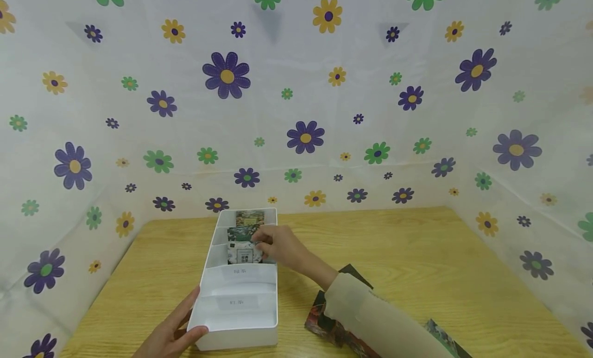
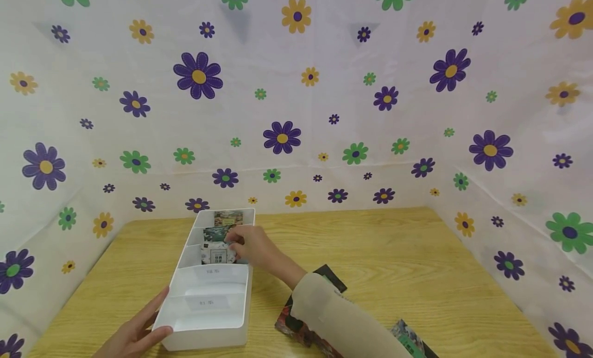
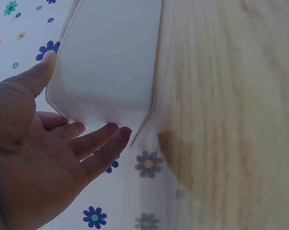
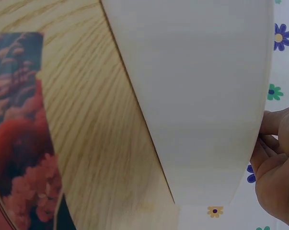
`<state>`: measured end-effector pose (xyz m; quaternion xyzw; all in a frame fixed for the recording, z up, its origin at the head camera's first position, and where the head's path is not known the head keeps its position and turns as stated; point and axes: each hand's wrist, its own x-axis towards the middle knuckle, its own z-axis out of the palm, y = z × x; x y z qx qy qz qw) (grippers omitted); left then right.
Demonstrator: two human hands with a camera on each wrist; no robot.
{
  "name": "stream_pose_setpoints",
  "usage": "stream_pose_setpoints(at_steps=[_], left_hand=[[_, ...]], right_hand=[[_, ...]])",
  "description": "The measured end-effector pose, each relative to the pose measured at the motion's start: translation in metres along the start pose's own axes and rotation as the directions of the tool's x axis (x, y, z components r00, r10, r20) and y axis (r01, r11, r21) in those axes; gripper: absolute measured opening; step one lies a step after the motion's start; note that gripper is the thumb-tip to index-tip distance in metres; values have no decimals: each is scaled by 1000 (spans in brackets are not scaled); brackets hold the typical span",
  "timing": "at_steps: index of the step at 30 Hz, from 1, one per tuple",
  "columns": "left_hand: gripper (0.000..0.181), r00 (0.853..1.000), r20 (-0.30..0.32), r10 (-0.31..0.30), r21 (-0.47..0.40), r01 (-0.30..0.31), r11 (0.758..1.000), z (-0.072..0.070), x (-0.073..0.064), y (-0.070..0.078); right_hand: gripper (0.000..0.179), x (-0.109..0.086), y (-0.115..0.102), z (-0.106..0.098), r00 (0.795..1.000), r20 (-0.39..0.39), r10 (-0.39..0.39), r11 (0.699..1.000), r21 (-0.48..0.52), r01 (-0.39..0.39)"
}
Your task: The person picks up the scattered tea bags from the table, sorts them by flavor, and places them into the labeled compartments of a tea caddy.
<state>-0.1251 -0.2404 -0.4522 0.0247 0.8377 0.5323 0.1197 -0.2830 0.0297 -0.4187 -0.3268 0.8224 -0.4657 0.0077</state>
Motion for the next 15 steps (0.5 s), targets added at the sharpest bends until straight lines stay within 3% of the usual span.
stream_pose_setpoints(at_steps=[7, 15], left_hand=[[86, 999, 7, 33, 5, -33, 999, -1, -1, -1], [85, 999, 19, 50, -10, -50, 999, 0, -1, -2]], right_hand=[[11, 0, -1, 6, 999, -7, -54, 988, -146, 53], [11, 1, -3, 11, 997, -46, -62, 967, -250, 48]])
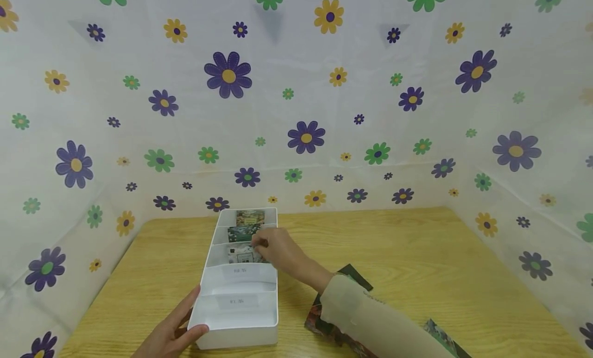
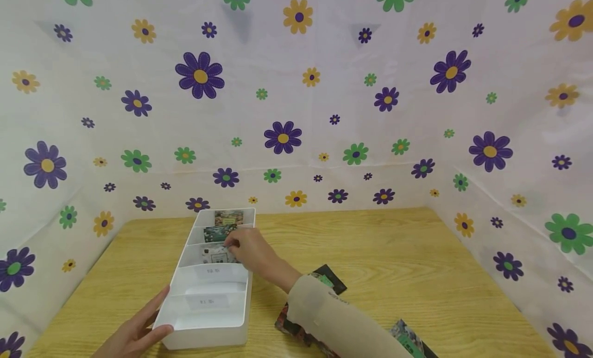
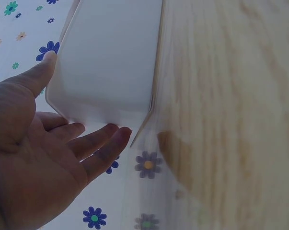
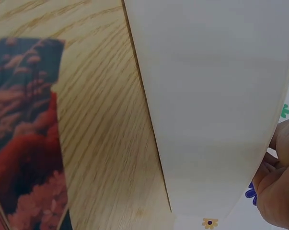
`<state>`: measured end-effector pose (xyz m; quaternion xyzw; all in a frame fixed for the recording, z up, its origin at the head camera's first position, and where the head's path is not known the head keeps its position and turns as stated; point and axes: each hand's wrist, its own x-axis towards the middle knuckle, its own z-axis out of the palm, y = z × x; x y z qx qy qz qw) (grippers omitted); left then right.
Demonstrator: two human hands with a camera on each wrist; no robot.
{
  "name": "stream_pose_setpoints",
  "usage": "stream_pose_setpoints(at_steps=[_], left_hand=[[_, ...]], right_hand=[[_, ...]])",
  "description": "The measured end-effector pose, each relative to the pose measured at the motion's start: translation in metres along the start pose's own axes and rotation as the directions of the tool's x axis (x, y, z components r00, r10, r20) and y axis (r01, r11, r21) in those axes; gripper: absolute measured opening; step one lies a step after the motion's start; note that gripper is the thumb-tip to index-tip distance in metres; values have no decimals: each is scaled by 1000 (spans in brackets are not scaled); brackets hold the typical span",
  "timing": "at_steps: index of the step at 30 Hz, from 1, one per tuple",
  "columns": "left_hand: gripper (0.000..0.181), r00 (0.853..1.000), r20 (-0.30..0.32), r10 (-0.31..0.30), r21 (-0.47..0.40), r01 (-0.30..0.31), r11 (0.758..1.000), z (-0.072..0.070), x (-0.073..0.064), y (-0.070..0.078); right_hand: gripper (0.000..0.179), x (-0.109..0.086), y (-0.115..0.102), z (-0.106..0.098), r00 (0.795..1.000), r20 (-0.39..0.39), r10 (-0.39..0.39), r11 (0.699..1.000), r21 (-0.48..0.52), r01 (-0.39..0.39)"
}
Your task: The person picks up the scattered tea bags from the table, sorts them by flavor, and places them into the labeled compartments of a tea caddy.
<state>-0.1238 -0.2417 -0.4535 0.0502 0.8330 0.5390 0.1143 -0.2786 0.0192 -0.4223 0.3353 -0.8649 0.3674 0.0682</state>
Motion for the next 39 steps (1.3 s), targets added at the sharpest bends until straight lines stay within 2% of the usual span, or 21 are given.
stream_pose_setpoints(at_steps=[4, 10, 16, 18, 22, 24, 27, 32, 35, 39], left_hand=[[85, 1000, 1, 8, -1, -8, 1000, 0, 0, 0], [85, 1000, 4, 5, 6, -5, 1000, 0, 1, 0], [86, 1000, -1, -8, 13, 8, 1000, 1, 1, -1], [87, 1000, -9, -20, 14, 20, 1000, 1, 1, -1], [89, 998, -21, -52, 11, 52, 999, 1, 1, 0], [89, 998, -23, -54, 12, 54, 998, 1, 0, 1], [89, 998, -23, -51, 15, 51, 999, 1, 0, 2], [89, 998, -17, -59, 14, 59, 998, 1, 1, 2], [89, 998, -16, -66, 16, 67, 998, 1, 1, 2], [91, 997, -16, -73, 20, 73, 997, 1, 1, 2]], right_hand=[[12, 0, -2, 2, 1000, -16, -12, 998, -63, 11], [13, -1, -6, 7, 1000, 7, -16, 980, -201, 17], [15, -4, -8, 6, 998, 8, -68, 951, -301, 67], [16, -5, -9, 4, 996, 6, -84, 949, -304, 82], [20, -7, -10, -7, 997, -5, -74, 977, -199, 71], [21, -8, -10, -15, 999, -19, -42, 993, -113, 40], [21, -10, -7, -29, 998, -68, 16, 1000, -4, -17], [21, -19, -2, -58, 982, -112, 152, 977, 168, -132], [24, -25, 2, -76, 977, -93, 194, 953, 256, -164], [29, -34, 8, -101, 975, -50, 216, 931, 312, -190]])
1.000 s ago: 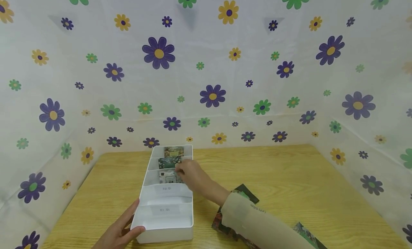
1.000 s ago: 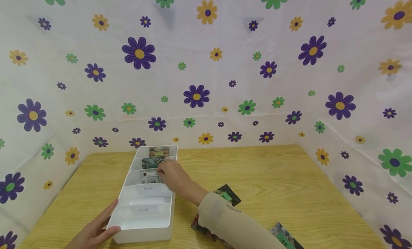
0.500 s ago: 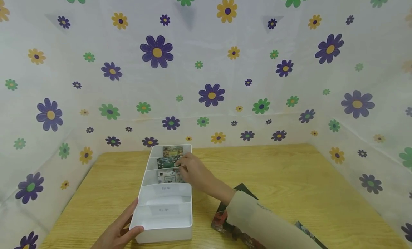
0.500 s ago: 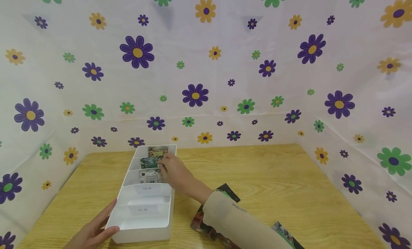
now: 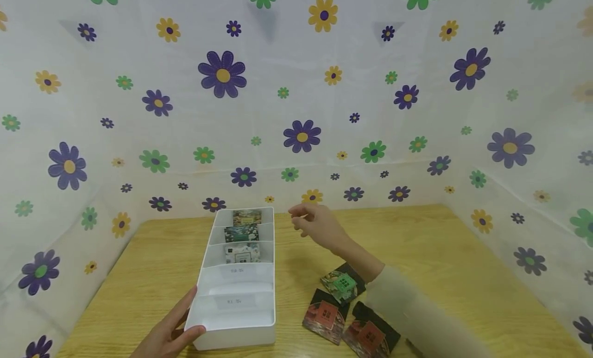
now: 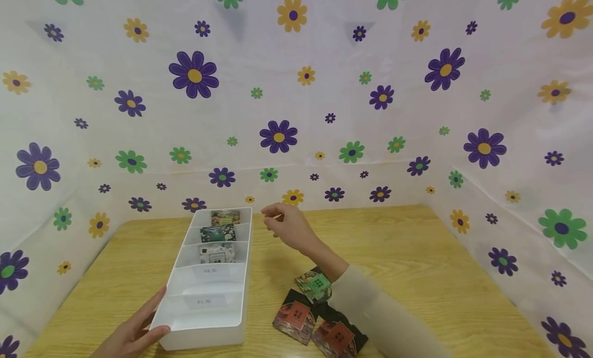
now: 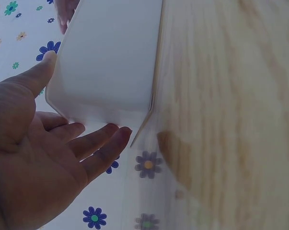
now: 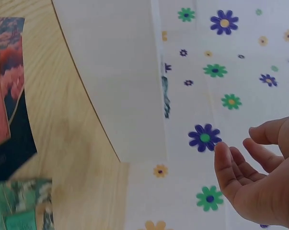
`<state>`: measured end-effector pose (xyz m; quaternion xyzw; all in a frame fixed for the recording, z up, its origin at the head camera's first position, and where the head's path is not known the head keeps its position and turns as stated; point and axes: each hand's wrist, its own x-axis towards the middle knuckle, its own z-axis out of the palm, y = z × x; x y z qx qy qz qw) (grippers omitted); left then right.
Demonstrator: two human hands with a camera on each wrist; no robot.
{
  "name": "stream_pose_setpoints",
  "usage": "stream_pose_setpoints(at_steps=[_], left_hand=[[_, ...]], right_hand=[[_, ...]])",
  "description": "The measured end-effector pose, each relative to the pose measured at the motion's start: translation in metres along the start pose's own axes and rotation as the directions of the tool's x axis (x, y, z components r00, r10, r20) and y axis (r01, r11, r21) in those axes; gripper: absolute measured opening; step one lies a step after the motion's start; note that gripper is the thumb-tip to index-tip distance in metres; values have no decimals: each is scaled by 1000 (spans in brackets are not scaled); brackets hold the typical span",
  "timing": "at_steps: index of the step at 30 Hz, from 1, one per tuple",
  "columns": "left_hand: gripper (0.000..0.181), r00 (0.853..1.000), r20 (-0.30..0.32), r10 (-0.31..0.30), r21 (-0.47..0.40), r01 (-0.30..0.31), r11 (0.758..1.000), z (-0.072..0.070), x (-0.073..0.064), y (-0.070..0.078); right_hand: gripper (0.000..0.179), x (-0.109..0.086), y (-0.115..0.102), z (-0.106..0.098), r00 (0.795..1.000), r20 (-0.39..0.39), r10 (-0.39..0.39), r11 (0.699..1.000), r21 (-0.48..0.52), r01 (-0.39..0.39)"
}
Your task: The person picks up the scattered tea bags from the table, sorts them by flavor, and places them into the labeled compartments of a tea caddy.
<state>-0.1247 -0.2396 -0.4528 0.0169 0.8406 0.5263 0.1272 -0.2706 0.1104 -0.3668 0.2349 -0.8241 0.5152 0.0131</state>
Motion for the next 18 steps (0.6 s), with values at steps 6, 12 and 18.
stream_pose_setpoints(at_steps=[6, 12, 18], left_hand=[[90, 1000, -2, 22, -3, -22, 1000, 0, 0, -1], [90, 1000, -2, 21, -11, -21, 1000, 1, 0, -2], [91, 1000, 2, 11, 7, -11, 1000, 0, 1, -2]], right_hand=[[37, -15, 0, -36, 999, 25, 29, 999, 18, -29], [40, -29, 12, -58, 997, 35, 73, 997, -13, -73], [42, -45, 37, -64, 990, 108, 94, 994, -62, -87]])
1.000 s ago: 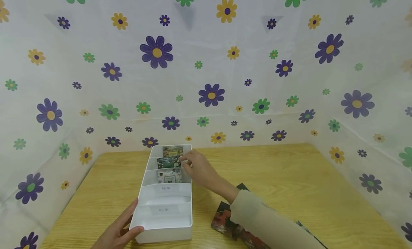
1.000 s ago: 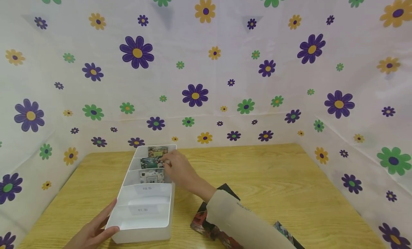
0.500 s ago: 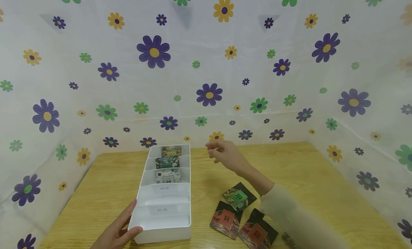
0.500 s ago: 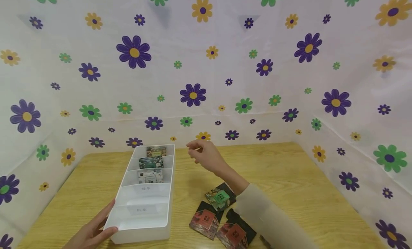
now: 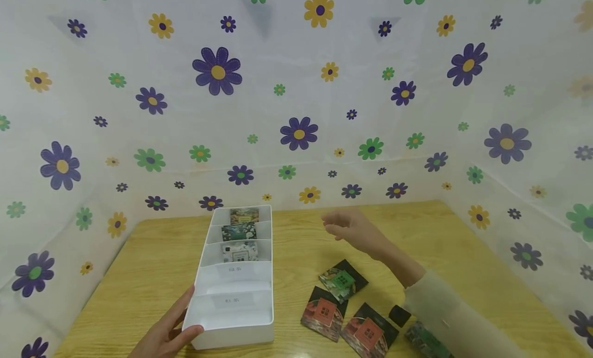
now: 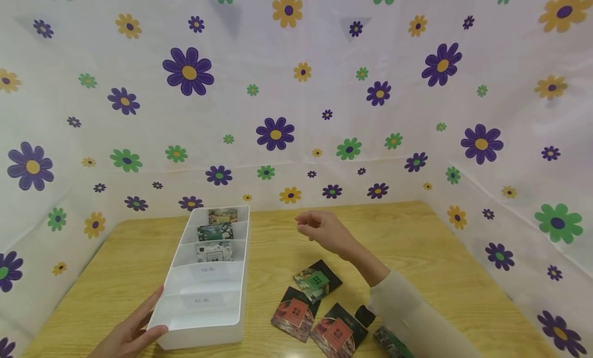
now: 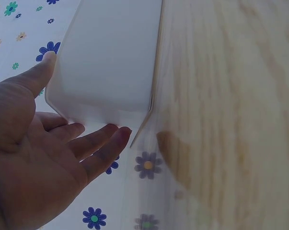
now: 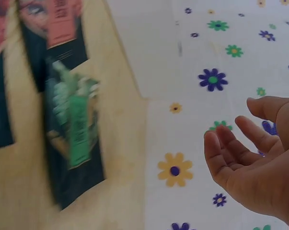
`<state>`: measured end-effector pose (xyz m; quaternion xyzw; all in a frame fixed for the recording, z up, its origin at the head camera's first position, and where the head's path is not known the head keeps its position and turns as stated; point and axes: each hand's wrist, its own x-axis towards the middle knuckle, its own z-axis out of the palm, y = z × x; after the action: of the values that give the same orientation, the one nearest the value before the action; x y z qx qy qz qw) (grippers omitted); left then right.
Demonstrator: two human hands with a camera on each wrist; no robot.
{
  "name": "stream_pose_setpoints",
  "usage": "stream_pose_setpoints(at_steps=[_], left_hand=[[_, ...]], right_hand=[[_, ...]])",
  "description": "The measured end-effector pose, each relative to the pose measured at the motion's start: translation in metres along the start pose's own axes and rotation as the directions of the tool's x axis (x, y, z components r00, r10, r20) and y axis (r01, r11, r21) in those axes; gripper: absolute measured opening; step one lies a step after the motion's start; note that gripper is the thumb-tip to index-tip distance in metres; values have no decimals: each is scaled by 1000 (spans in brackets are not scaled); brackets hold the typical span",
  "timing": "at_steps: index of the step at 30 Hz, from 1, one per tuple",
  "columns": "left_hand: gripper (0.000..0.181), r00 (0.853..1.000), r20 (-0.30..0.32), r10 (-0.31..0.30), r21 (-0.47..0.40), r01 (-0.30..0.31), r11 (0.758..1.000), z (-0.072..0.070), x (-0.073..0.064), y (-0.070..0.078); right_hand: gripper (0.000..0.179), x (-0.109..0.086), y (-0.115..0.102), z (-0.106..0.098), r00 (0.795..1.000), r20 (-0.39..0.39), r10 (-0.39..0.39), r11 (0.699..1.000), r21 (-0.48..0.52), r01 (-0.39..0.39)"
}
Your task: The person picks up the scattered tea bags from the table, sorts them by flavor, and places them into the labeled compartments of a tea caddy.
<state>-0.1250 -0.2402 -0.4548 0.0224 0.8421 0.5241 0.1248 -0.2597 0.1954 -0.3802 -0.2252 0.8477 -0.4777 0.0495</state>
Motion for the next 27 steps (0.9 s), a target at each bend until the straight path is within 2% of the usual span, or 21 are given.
stream_pose_setpoints(at_steps=[7, 11, 15, 20, 24, 27], left_hand=[[90, 1000, 4, 6, 13, -7, 1000, 0, 0, 1], [90, 1000, 1, 5, 19, -5, 1000, 0, -1, 1], [90, 1000, 2, 7, 28, -7, 1000, 0, -1, 2], [90, 1000, -1, 2, 36, -2, 999, 0, 0, 3], [91, 1000, -3, -7, 35, 8, 999, 1, -1, 3], [91, 1000, -3, -12, 35, 12, 999, 2, -1, 2]], right_hand=[[39, -14, 35, 7, 994, 105, -38, 987, -151, 54], [39, -20, 47, 14, 974, 216, -71, 970, -212, 117], [43, -25, 49, 19, 947, 312, -77, 941, -290, 172], [47, -28, 46, 23, 922, 383, -65, 903, -371, 217], [48, -29, 47, 25, 911, 412, -30, 886, -411, 215], [47, -28, 47, 25, 911, 410, -37, 869, -437, 232]])
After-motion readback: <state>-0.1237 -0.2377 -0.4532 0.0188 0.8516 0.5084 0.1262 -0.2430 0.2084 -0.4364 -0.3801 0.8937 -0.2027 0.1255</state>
